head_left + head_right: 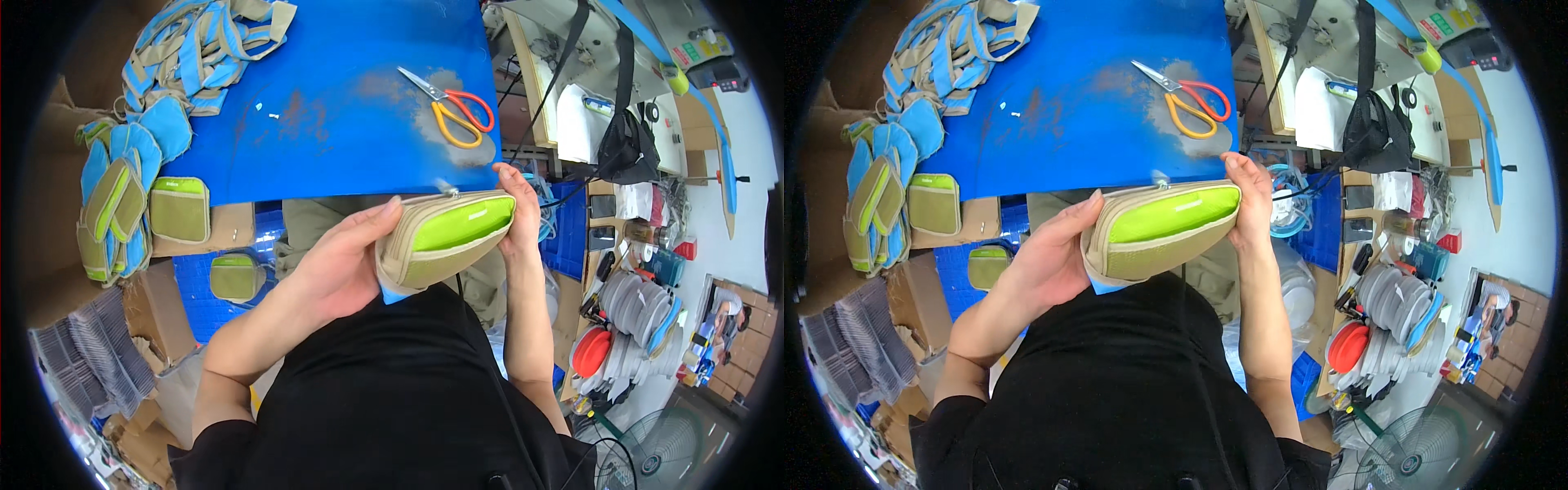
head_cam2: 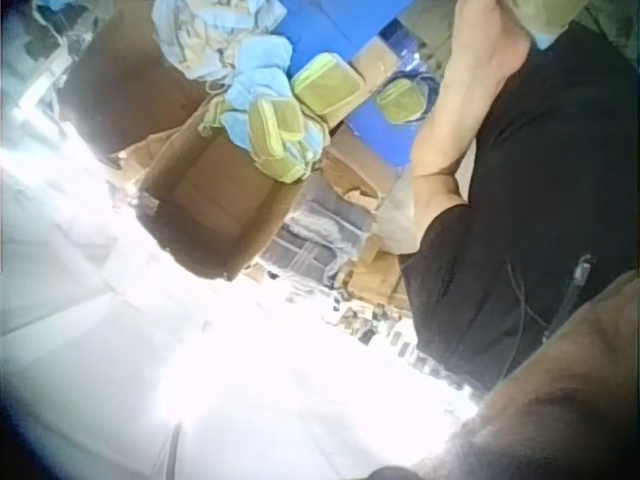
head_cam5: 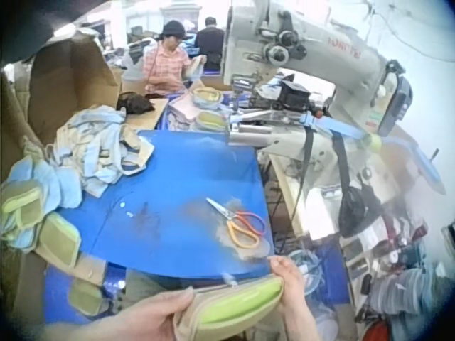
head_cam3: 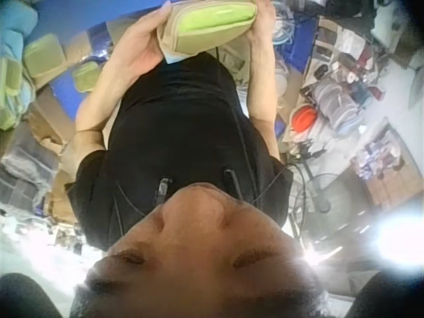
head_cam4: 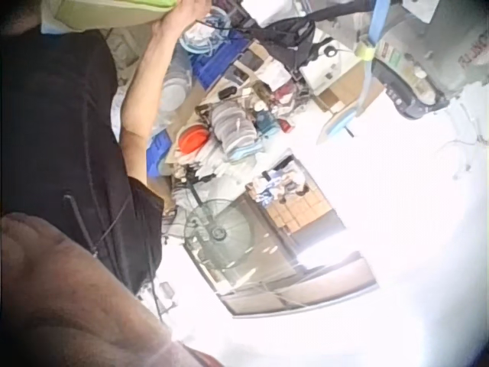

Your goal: The person operates a sewing machine to stitch the edges of small fabric pouches. They repeatedly pick up pouches, align them under the presser foot, sew the seams, and then trim the excess thread with scissors. The person also inspects the finished pouches by turning them inside out and checking the seams.

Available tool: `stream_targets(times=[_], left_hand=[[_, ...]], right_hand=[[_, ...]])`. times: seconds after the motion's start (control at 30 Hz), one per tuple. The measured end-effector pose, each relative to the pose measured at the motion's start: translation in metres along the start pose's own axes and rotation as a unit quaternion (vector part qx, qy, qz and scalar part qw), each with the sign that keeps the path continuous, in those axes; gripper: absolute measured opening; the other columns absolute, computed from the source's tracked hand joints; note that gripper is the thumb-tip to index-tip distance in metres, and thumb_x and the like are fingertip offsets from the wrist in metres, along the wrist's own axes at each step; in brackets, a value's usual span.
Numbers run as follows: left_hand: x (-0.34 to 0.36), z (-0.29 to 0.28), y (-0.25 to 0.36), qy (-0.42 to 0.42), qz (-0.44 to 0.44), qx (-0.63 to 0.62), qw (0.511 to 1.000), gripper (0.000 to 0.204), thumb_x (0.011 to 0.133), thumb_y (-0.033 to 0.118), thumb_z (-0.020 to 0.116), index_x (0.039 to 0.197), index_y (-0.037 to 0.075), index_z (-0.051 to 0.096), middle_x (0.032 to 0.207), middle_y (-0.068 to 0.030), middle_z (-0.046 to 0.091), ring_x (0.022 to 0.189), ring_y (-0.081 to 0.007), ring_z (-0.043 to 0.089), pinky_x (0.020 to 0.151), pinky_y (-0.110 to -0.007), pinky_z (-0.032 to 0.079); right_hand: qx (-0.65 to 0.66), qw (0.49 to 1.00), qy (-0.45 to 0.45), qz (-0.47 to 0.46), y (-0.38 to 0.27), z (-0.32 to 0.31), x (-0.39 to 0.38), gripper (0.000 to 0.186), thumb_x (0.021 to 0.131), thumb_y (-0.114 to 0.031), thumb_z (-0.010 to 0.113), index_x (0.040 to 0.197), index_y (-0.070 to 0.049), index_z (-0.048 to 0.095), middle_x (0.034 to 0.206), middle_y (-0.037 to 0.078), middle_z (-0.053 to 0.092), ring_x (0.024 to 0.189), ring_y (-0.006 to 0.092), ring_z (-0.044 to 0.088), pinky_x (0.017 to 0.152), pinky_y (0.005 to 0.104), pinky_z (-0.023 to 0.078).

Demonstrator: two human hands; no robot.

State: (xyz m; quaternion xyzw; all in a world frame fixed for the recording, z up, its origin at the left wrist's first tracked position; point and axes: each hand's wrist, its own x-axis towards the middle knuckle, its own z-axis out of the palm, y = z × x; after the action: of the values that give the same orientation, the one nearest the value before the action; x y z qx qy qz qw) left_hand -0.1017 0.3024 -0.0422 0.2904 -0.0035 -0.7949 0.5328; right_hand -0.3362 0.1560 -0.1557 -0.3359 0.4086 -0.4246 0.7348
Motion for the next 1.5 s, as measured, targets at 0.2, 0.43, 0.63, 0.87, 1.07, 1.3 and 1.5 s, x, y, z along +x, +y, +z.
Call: stream_targets(times=[0.2,0.43,0.63,0.87,1.07,1.3,1.5], left_hand=[[0.003,-0.013,0.011,0.006,0.008,-0.039,0.999,0.044,0.110,0.033,0.048,0.136,-0.001,0.059,0.132,-0.0111,0.066,0.120,-0.0210,0.064,0.105,-0.039,0.050],[0.012,-0.057,0.050,0.011,0.031,-0.060,0.998,0.039,0.104,0.027,0.054,0.128,-0.002,0.062,0.126,-0.0148,0.069,0.114,-0.0243,0.067,0.101,-0.040,0.052],[0.026,-0.082,0.087,0.026,0.062,0.110,0.992,0.032,0.097,0.015,0.063,0.125,-0.002,0.064,0.114,-0.0116,0.073,0.109,-0.0192,0.068,0.096,-0.037,0.054],[0.042,-0.081,0.114,0.137,0.270,0.652,0.695,0.016,0.082,-0.003,0.071,0.095,0.003,0.079,0.081,-0.0026,0.060,0.079,-0.0133,0.058,0.065,-0.029,0.045],[0.061,-0.075,0.121,0.224,0.412,0.695,0.546,0.012,0.076,-0.006,0.071,0.086,-0.001,0.067,0.082,-0.0093,0.059,0.071,-0.0190,0.057,0.063,-0.032,0.045],[0.077,-0.130,0.156,0.301,0.254,0.658,0.642,0.029,0.087,0.004,0.070,0.072,0.009,0.046,0.078,-0.0047,0.058,0.067,-0.0148,0.054,0.056,-0.035,0.042],[0.132,-0.132,0.223,0.241,0.347,0.180,0.888,0.020,0.096,0.020,0.072,0.103,0.007,0.058,0.101,-0.0067,0.063,0.096,-0.0190,0.064,0.081,-0.038,0.057]], right_hand=[[0.005,0.998,0.025,0.055,0.002,0.015,-0.003,0.021,0.103,-0.021,0.063,0.112,-0.002,0.067,0.082,-0.001,0.064,0.071,0.0081,0.063,0.064,0.0234,0.050],[-0.015,0.987,-0.035,0.154,-0.016,0.036,-0.012,0.035,0.104,-0.027,0.058,0.121,0.003,0.066,0.107,0.012,0.073,0.096,0.0175,0.071,0.085,0.0305,0.056],[0.035,0.956,-0.158,0.243,-0.044,0.050,-0.018,0.030,0.101,-0.023,0.062,0.120,0.000,0.062,0.113,0.008,0.069,0.104,0.0158,0.067,0.091,0.0307,0.053],[-0.314,0.940,-0.131,0.032,-0.019,0.052,-0.003,0.030,0.087,0.005,0.068,0.079,-0.009,0.042,0.073,-0.004,0.048,0.067,0.0079,0.042,0.061,0.0261,0.036],[-0.436,0.881,0.043,-0.179,0.003,0.067,0.038,0.039,0.084,0.007,0.067,0.071,-0.008,0.033,0.070,-0.005,0.034,0.069,0.0065,0.031,0.058,0.0250,0.028],[-0.249,0.965,-0.066,0.048,-0.010,0.092,0.023,0.025,0.092,-0.008,0.075,0.090,-0.010,0.050,0.076,-0.006,0.051,0.069,0.0012,0.047,0.057,0.0195,0.038],[-0.184,0.980,-0.069,0.024,-0.010,0.083,0.015,0.042,0.095,-0.009,0.072,0.131,-0.002,0.052,0.114,0.005,0.061,0.084,0.0063,0.058,0.066,0.0207,0.047]])
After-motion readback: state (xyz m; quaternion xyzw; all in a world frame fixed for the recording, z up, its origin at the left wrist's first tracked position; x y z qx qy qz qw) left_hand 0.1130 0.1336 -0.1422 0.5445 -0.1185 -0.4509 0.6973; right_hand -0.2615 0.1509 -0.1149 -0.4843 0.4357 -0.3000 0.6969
